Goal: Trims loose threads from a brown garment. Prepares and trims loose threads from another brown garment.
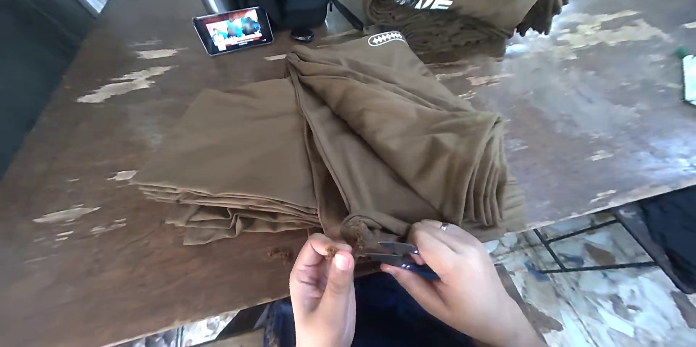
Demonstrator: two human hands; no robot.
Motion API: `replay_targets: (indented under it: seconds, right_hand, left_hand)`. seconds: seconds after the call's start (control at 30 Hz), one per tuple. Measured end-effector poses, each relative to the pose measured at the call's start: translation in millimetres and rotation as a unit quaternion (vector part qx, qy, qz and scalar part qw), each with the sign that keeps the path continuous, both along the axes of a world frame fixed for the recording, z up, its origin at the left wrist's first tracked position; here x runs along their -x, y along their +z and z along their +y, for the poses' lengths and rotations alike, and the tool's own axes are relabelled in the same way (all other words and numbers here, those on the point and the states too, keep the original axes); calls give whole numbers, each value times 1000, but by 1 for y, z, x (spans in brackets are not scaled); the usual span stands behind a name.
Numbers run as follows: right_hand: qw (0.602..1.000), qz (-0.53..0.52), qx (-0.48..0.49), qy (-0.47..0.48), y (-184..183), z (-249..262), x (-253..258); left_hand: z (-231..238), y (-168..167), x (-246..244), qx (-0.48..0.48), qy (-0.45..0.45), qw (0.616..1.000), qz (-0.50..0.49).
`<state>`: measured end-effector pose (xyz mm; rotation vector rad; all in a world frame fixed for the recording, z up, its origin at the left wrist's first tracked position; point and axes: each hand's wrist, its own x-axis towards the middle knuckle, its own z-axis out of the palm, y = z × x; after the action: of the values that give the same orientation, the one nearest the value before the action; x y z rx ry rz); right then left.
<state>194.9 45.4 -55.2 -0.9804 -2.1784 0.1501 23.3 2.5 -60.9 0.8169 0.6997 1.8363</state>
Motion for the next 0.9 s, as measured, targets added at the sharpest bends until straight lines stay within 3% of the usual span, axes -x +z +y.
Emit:
replay_targets:
  seconds: [0.4,0.63,0.9]
  right_hand:
    - [999,-40,-12,-5,5,-1,12]
    - [999,-41,7,-6,4,0,10]
    - [999,-37,11,-10,3,-4,-5]
  left_hand:
    - [-3,-6,4,-66,-9,993,93]
    - [-3,-8,2,-27,21,996,87]
    - [5,-16,-1,-65,62,991,95]
